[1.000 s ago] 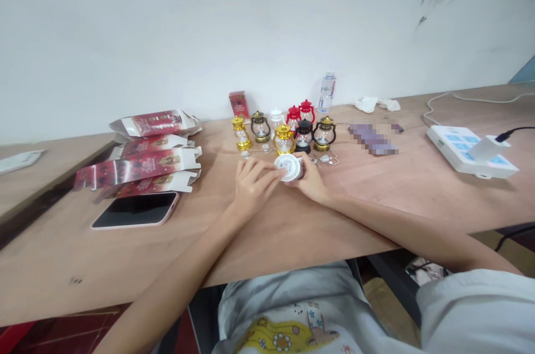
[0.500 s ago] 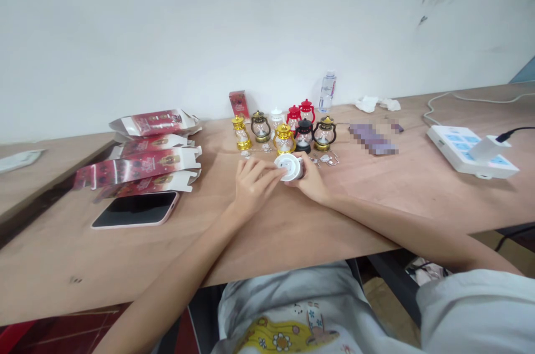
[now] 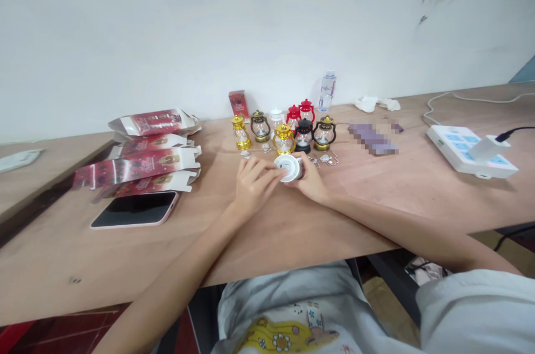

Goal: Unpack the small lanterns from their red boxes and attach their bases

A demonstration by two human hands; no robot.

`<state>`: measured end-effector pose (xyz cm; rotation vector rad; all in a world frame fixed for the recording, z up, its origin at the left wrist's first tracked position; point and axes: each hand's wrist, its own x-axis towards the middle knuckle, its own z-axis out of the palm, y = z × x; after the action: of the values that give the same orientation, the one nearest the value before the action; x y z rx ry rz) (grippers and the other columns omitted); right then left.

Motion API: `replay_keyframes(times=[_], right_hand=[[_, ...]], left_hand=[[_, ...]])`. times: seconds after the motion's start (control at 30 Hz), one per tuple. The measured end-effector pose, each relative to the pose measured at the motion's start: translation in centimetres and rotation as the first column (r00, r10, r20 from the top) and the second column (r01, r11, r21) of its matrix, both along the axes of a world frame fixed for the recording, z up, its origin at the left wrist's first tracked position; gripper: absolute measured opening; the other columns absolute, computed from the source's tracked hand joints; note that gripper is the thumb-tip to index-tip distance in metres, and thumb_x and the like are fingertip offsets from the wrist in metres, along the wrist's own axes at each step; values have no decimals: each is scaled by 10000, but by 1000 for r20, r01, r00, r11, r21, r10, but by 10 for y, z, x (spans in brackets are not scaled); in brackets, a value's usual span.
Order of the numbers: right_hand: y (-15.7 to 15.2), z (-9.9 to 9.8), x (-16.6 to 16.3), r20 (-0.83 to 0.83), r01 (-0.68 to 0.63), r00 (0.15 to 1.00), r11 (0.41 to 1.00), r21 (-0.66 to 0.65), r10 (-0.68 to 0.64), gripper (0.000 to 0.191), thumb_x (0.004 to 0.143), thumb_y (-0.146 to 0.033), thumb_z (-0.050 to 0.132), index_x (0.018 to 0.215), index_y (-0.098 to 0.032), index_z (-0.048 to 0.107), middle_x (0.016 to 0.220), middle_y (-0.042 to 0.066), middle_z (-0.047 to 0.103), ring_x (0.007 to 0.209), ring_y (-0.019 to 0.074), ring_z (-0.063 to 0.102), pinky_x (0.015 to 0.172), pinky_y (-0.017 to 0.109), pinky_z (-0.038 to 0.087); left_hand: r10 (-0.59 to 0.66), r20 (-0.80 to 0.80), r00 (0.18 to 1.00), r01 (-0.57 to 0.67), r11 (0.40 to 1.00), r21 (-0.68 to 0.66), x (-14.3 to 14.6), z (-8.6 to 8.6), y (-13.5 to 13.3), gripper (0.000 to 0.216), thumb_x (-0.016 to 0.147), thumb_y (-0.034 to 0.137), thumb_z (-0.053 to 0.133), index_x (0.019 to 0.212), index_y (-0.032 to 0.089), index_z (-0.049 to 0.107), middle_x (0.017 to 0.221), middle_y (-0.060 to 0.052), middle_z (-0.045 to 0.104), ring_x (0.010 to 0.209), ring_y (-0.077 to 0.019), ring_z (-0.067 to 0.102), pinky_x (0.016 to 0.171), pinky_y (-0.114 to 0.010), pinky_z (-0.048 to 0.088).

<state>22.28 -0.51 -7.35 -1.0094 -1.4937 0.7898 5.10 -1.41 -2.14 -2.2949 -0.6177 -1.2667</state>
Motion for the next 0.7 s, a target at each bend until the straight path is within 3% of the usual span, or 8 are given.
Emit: replay_keyframes(times=[0.23, 0.33, 0.4, 0.47, 0.53, 0.6, 0.63, 0.7], right_hand=[[-1, 1, 0, -1, 0, 1000, 1000, -7, 0, 489, 548, -182, 697, 976, -239, 467, 952, -23, 585, 897, 190, 555, 818, 338, 434], [0, 0, 0, -8, -13, 1000, 1000, -1, 13, 497, 538, -175, 705, 964, -241, 458, 948, -23, 578, 901, 192, 551, 806, 331, 437], [-1, 0, 0, -13, -29, 999, 1000, -2, 29, 495, 537, -172, 704, 959, -241, 453, 949, -20, 575, 908, 194, 547, 794, 324, 438], [-1, 1, 0, -14, -44, 999, 999, 3, 44, 481, 543, -167, 696, 953, -239, 455, 944, -20, 572, 902, 191, 545, 785, 317, 436], [-3, 3, 0, 2, -47, 999, 999, 15, 47, 461, 548, -163, 689, 945, -235, 464, 927, -22, 572, 875, 184, 547, 769, 311, 436], [-4, 4, 0, 30, -42, 999, 999, 26, 41, 445, 552, -165, 686, 937, -232, 473, 906, -25, 572, 844, 178, 547, 749, 305, 436], [-4, 5, 0, 40, -40, 998, 999, 30, 39, 439, 554, -169, 686, 934, -231, 475, 898, -27, 573, 834, 177, 548, 743, 304, 436], [-5, 6, 0, 39, -45, 998, 998, 39, 44, 430, 562, -177, 688, 931, -229, 474, 895, -26, 575, 832, 176, 549, 744, 305, 434]], left_hand=[[10, 22, 1000, -8, 996, -87, 0, -1, -1, 90, 844, 224, 587, 843, 233, 677, 754, -21, 652, 717, -148, 512, 647, -303, 327], [-7, 135, 991, 42, 964, -261, 2, 0, -1, 86, 821, 286, 619, 852, 224, 671, 815, -31, 647, 781, -159, 540, 712, -317, 385], [1, 246, 969, 104, 905, -413, 3, 2, 1, 234, 759, 355, 680, 947, 219, 651, 932, -48, 652, 881, -182, 561, 767, -334, 421], [22, 338, 941, 195, 780, -594, 4, 3, 5, 437, 674, 400, 741, 1048, 211, 618, 1049, -64, 647, 956, -206, 570, 797, -349, 443], [21, 387, 922, 309, 562, -767, 4, 3, 9, 495, 624, 421, 764, 1041, 192, 626, 1061, -72, 658, 950, -220, 593, 796, -357, 462], [16, 429, 903, 399, 339, -852, 5, 3, 11, 454, 601, 438, 767, 948, 167, 658, 986, -71, 684, 902, -225, 617, 788, -363, 477], [18, 451, 892, 430, 271, -862, 5, 2, 11, 437, 590, 445, 769, 904, 159, 667, 952, -70, 692, 883, -226, 624, 786, -366, 482], [37, 489, 872, 468, 237, -852, 6, 2, 10, 424, 572, 445, 777, 861, 153, 671, 933, -67, 694, 874, -225, 625, 794, -368, 485]])
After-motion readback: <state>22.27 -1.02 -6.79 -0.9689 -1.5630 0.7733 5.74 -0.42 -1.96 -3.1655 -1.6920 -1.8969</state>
